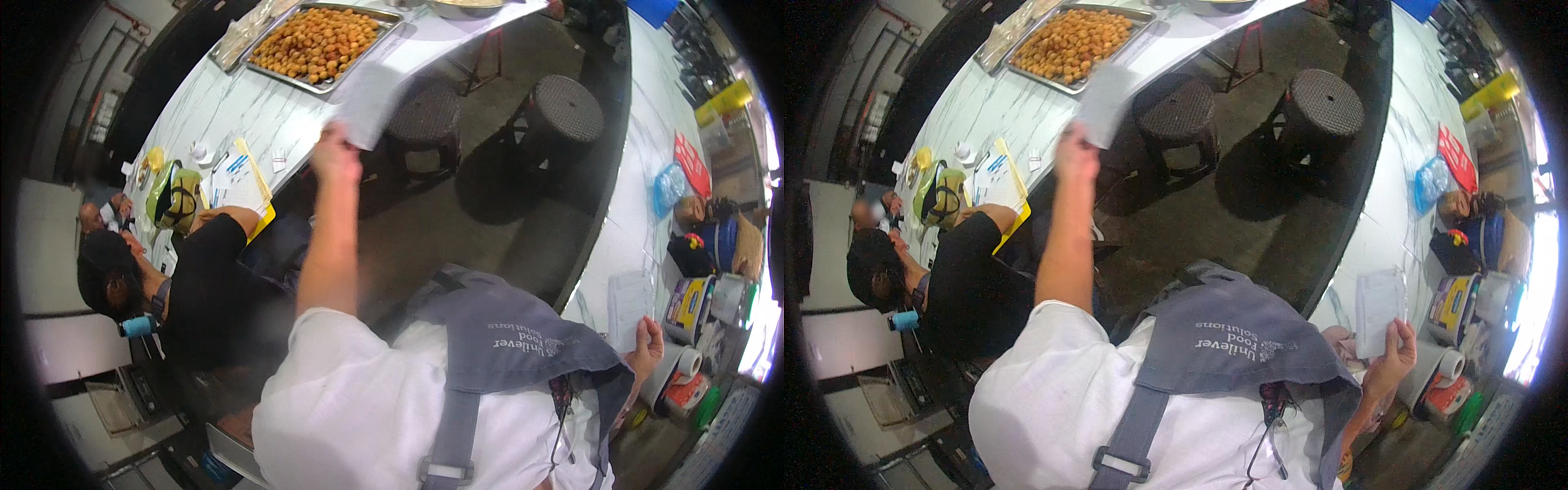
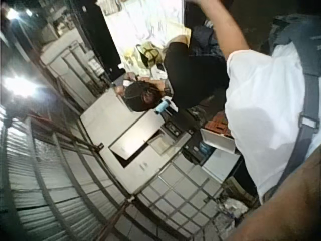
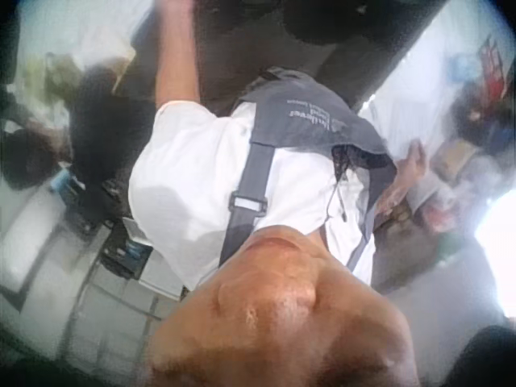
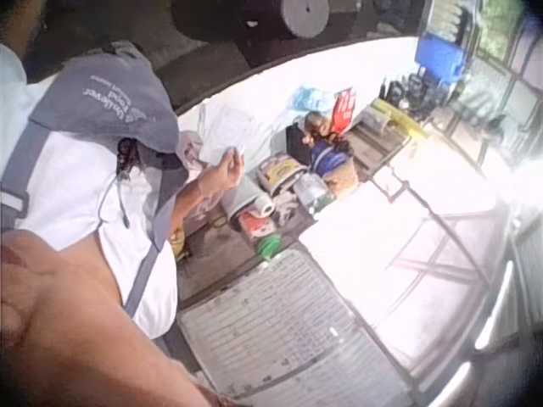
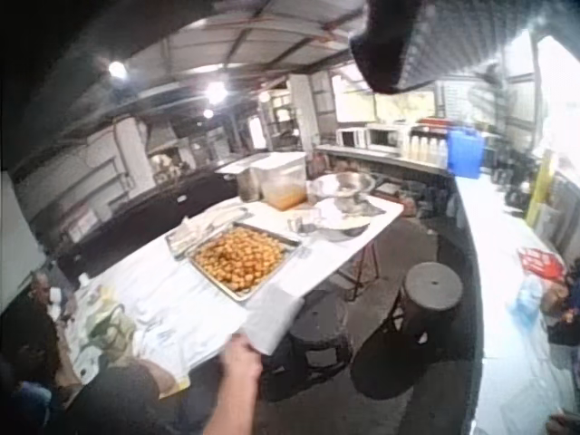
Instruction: The person removes a plastic bag containing papers from a pink bag, puts on black gloves, and breads small pieces of food by hand in a bowl of flour.
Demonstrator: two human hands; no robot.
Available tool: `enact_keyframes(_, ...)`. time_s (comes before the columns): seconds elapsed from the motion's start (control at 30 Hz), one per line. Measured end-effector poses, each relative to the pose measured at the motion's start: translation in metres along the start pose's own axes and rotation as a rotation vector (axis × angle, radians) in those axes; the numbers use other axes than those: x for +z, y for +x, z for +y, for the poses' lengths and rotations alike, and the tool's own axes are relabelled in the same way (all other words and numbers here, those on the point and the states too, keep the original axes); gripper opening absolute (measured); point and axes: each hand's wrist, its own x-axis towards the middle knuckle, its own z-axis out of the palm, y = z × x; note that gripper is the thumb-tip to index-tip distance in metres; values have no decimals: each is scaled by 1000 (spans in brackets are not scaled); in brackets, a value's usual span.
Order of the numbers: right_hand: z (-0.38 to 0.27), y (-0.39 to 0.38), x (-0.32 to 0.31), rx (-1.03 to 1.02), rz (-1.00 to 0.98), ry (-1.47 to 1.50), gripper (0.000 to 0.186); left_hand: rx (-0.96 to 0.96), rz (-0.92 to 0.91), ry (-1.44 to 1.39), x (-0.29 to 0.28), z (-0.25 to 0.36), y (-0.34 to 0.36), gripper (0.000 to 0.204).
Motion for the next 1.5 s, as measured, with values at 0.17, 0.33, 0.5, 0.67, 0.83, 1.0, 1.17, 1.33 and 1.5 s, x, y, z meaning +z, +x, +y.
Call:
enact_keyframes(0.17, 11, 31, -5, -57, -69, 106, 23, 188, 485, 111, -200, 89, 111, 27)
enact_keyframes(0.33, -36, 24, 34, -129, -104, 104, 41, 152, 652, 115, -280, 94, 145, 22)
enact_keyframes(0.5, -47, 21, 60, -146, -92, -41, 42, 150, 721, 49, -282, 66, 164, 20)
enact_keyframes(0.67, -54, 17, 75, -162, -149, -112, 34, 455, 676, 1377, -312, 92, 191, 36)
enact_keyframes(0.83, -55, 8, 78, -211, -113, -176, 30, 233, 651, 1279, -305, 134, 227, 34)
enact_keyframes(1.0, -42, 17, 60, -215, -136, -121, 30, 84, 575, 1714, -265, 168, 204, 28)
enact_keyframes(1.17, -48, 15, 77, -194, -117, -141, 25, 192, 470, 2062, -281, 160, 192, 28)
enact_keyframes(1.33, -52, 11, 86, -203, -108, -184, 24, 27, 516, 2189, -254, 152, 174, 30)
enact_keyframes(1.5, -49, 14, 84, -203, -127, -181, 24, 413, 518, 2585, -232, 133, 151, 44)
